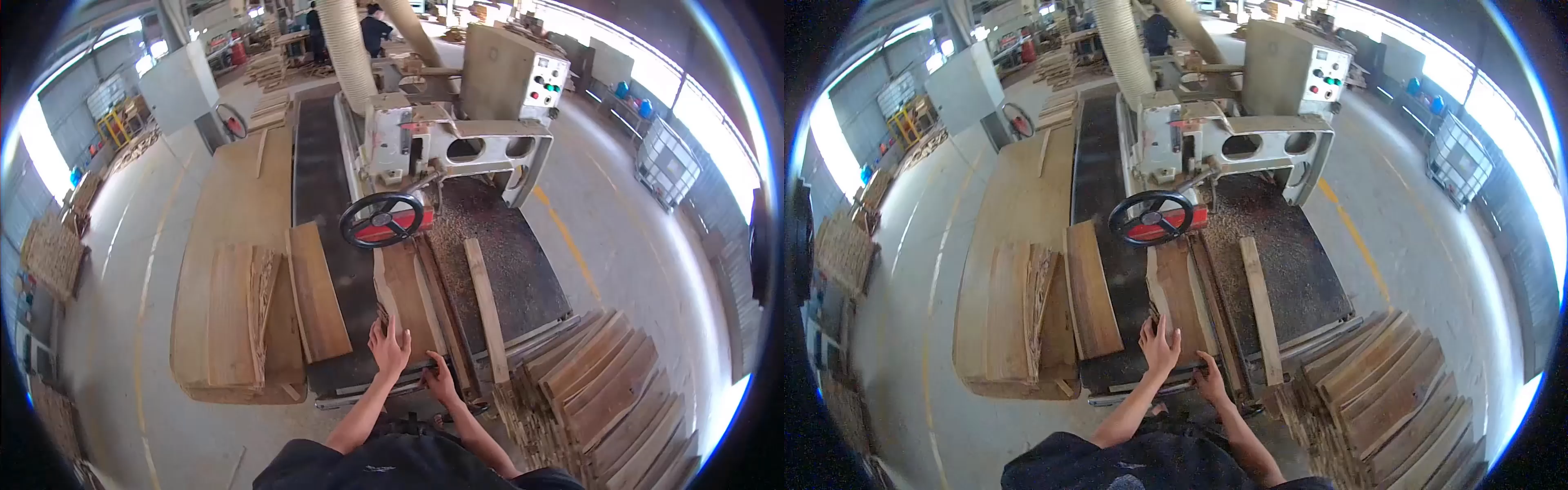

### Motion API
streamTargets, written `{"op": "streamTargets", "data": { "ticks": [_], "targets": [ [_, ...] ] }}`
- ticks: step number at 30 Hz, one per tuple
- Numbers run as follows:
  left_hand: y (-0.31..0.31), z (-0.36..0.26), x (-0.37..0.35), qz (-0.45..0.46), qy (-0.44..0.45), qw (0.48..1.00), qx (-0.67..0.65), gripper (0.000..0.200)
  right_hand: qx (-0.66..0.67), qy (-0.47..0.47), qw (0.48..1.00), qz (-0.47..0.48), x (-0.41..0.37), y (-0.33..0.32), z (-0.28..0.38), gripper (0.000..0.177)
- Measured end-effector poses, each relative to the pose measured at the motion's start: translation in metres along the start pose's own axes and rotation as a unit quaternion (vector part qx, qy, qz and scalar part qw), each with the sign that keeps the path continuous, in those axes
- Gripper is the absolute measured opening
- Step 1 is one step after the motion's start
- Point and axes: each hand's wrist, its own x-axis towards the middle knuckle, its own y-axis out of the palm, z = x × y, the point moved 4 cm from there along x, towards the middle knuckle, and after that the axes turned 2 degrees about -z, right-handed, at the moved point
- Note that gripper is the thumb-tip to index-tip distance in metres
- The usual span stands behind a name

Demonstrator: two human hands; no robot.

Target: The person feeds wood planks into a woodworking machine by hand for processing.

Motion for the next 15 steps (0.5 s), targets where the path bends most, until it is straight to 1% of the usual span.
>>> {"op": "streamTargets", "data": {
  "ticks": [2,3,5,6,8,9,10,11,12,13,14,15],
  "targets": [
    [0.009,-0.010,-0.002,-0.005,-0.017,1.000,-0.014,0.061,-0.010,0.018,1.000,-0.009,0.000,-0.014,0.007,0.055],
    [-0.021,0.027,0.015,0.004,0.029,0.999,0.028,0.061,0.050,0.008,0.998,-0.023,0.010,0.038,-0.001,0.055],
    [-0.007,0.012,0.009,-0.017,0.016,1.000,0.005,0.058,-0.011,-0.052,0.998,-0.017,0.007,0.015,-0.002,0.056],
    [-0.017,0.002,0.007,-0.025,0.045,0.998,-0.036,0.057,0.002,-0.055,0.996,-0.065,-0.001,0.010,-0.005,0.056],
    [-0.010,0.003,0.013,-0.029,0.057,0.998,-0.022,0.060,-0.012,-0.072,0.996,-0.044,0.008,0.013,-0.008,0.056],
    [-0.013,0.001,0.012,-0.004,0.032,0.999,-0.022,0.064,-0.012,-0.047,0.999,-0.012,0.010,0.014,-0.014,0.063],
    [-0.007,0.009,0.009,0.005,0.031,0.999,0.009,0.068,-0.012,-0.019,1.000,0.021,0.010,0.013,-0.018,0.070],
    [-0.004,0.012,0.007,0.018,0.025,1.000,0.005,0.069,0.028,0.041,0.997,0.053,0.004,0.012,-0.001,0.071],
    [0.002,0.021,0.004,0.016,0.047,0.999,0.018,0.069,0.025,-0.015,0.999,0.029,0.004,0.014,-0.006,0.070],
    [0.008,0.029,0.004,0.030,0.017,0.997,0.069,0.070,0.017,-0.070,0.997,0.018,0.006,0.017,-0.013,0.069],
    [0.013,0.031,0.006,0.042,0.012,0.995,0.089,0.071,0.030,-0.073,0.997,-0.021,0.006,0.015,-0.007,0.069],
    [0.016,0.035,0.008,0.048,-0.001,0.993,0.111,0.071,0.043,-0.048,0.998,-0.002,0.004,0.015,0.002,0.068]
  ]
}}
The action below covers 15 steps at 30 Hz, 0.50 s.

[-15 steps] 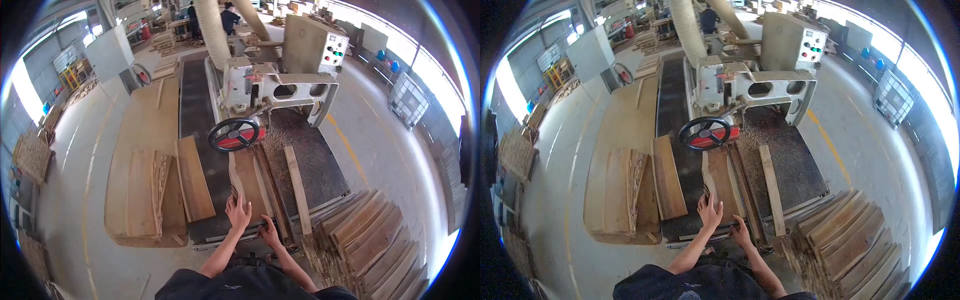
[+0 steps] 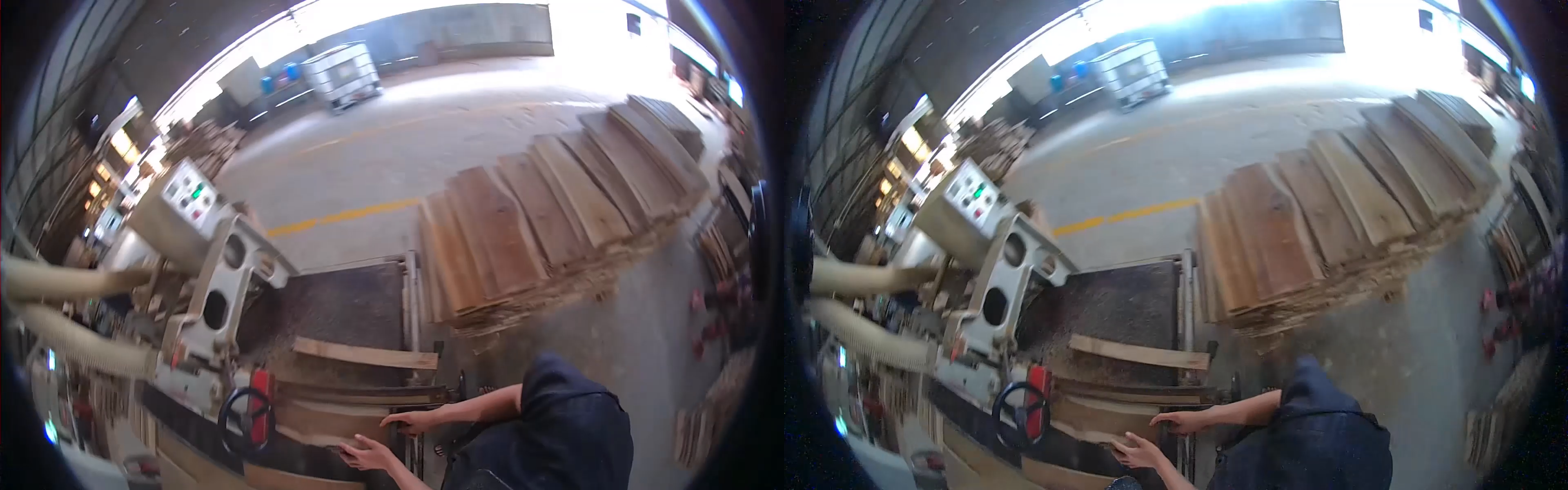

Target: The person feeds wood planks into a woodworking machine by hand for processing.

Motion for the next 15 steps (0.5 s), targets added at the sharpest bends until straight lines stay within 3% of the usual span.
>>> {"op": "streamTargets", "data": {
  "ticks": [2,4,5,8,9,12,13,15],
  "targets": [
    [0.000,0.001,0.002,0.000,0.018,1.000,0.007,0.071,0.017,0.021,1.000,0.011,-0.001,0.000,-0.003,0.067],
    [0.001,0.003,0.003,-0.006,0.013,1.000,0.009,0.071,-0.068,-0.164,0.984,-0.015,0.011,0.005,-0.029,0.065],
    [0.011,0.006,0.002,0.015,-0.001,1.000,-0.007,0.072,-0.023,-0.082,0.996,0.013,0.012,0.004,-0.038,0.063],
    [-0.019,-0.019,-0.009,0.040,-0.045,0.992,-0.112,0.072,0.000,-0.030,0.999,0.027,0.012,0.004,-0.035,0.065],
    [-0.034,-0.026,-0.013,0.013,-0.028,0.993,-0.110,0.075,-0.014,-0.089,0.996,0.015,0.010,0.004,-0.033,0.068],
    [-0.036,-0.019,-0.011,-0.004,0.003,0.994,-0.106,0.079,-0.008,-0.050,0.999,0.019,-0.004,0.001,0.001,0.069],
    [-0.029,-0.011,-0.008,0.003,0.010,0.994,-0.107,0.080,-0.006,-0.050,0.999,0.015,0.003,0.005,-0.017,0.069],
    [-0.016,-0.002,-0.004,0.020,0.023,0.993,-0.114,0.084,-0.062,-0.202,0.977,-0.030,0.012,0.007,-0.037,0.070]
  ]
}}
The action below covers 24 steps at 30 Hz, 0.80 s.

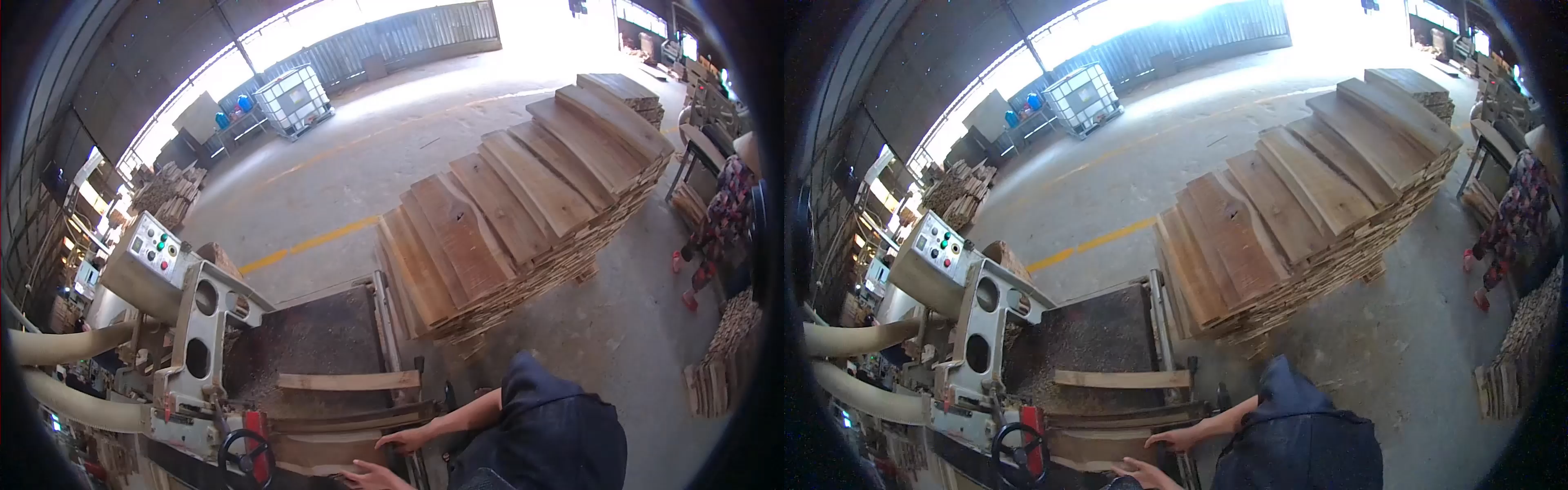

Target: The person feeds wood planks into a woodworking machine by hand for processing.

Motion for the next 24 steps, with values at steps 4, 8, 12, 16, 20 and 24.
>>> {"op": "streamTargets", "data": {
  "ticks": [4,8,12,16,20,24],
  "targets": [
    [0.050,0.043,0.015,0.053,0.026,0.998,-0.021,0.085,0.049,0.104,0.993,0.036,-0.001,-0.006,0.022,0.070],
    [0.030,0.028,0.009,0.026,0.051,0.998,-0.011,0.082,0.060,0.103,0.992,0.039,0.003,-0.009,0.040,0.069],
    [0.030,-0.013,0.016,-0.008,0.104,0.994,0.021,0.074,0.030,0.061,0.998,0.016,0.006,-0.010,0.026,0.068],
    [-0.014,-0.027,0.000,-0.018,0.044,0.998,0.046,0.071,0.026,0.081,0.996,0.024,-0.006,-0.001,-0.022,0.071],
    [-0.012,-0.016,-0.002,-0.086,0.044,0.995,0.025,0.062,0.028,0.192,0.981,0.031,-0.007,-0.007,0.027,0.061],
    [-0.008,-0.018,-0.003,-0.096,0.009,0.995,0.029,0.061,-0.007,0.116,0.993,0.008,-0.004,-0.010,0.021,0.058]
  ]
}}
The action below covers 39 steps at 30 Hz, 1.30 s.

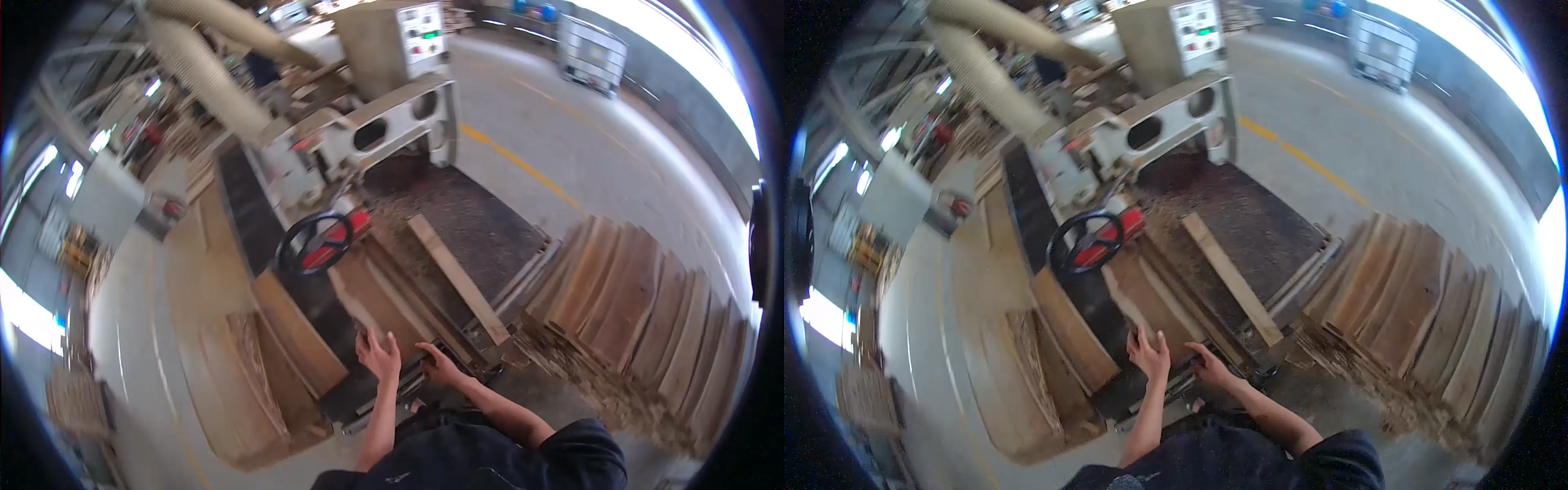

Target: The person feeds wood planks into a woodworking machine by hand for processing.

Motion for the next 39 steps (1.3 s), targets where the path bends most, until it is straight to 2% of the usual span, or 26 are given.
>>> {"op": "streamTargets", "data": {
  "ticks": [1,3,4,8,11,13,18,19,20,21,23,24,27,39],
  "targets": [
    [0.000,-0.001,-0.002,0.009,-0.001,1.000,-0.001,0.061,0.056,0.093,0.994,0.021,-0.003,-0.001,-0.002,0.058],
    [-0.004,-0.003,-0.001,0.018,-0.012,0.999,-0.031,0.061,0.000,0.111,0.994,0.009,-0.004,-0.002,0.007,0.058],
    [-0.004,-0.002,-0.004,0.020,-0.016,0.999,-0.018,0.060,0.051,0.135,0.989,0.021,-0.003,-0.003,0.014,0.057],
    [0.001,-0.003,0.000,0.018,-0.020,1.000,-0.008,0.060,0.040,0.141,0.988,0.044,0.003,-0.008,0.008,0.055],
    [-0.002,-0.003,0.000,0.012,-0.023,1.000,-0.018,0.060,0.084,0.162,0.982,0.058,0.000,-0.008,0.012,0.058],
    [-0.004,-0.005,-0.001,0.010,-0.026,0.999,-0.032,0.060,-0.159,0.166,0.963,0.140,0.006,-0.021,0.049,0.060],
    [-0.006,-0.004,0.002,0.008,-0.013,0.999,-0.042,0.059,-0.178,0.114,0.964,0.163,0.023,-0.036,0.094,0.049],
    [-0.009,-0.004,0.002,0.001,-0.020,0.999,-0.041,0.059,-0.328,-0.029,0.941,0.076,0.028,-0.041,0.102,0.048],
    [-0.010,-0.004,0.002,0.011,-0.022,0.999,-0.036,0.059,-0.457,-0.170,0.873,-0.018,0.025,-0.041,0.111,0.047],
    [-0.010,-0.005,0.003,0.022,-0.020,0.999,-0.032,0.059,-0.456,-0.175,0.872,-0.016,0.024,-0.038,0.109,0.047],
    [-0.009,-0.006,0.002,-0.001,-0.009,0.999,-0.047,0.058,-0.531,-0.122,0.832,-0.102,0.023,-0.042,0.098,0.050],
    [-0.008,-0.005,0.002,0.009,-0.011,0.999,-0.039,0.057,-0.553,-0.084,0.826,-0.072,0.022,-0.045,0.079,0.058],
    [-0.011,-0.004,0.005,0.014,-0.012,0.999,-0.035,0.055,-0.559,-0.051,0.824,-0.084,0.027,-0.042,0.076,0.066],
    [-0.007,-0.001,0.002,0.026,-0.015,0.998,-0.061,0.051,-0.567,-0.062,0.818,-0.081,0.026,-0.041,0.074,0.063]
  ]
}}
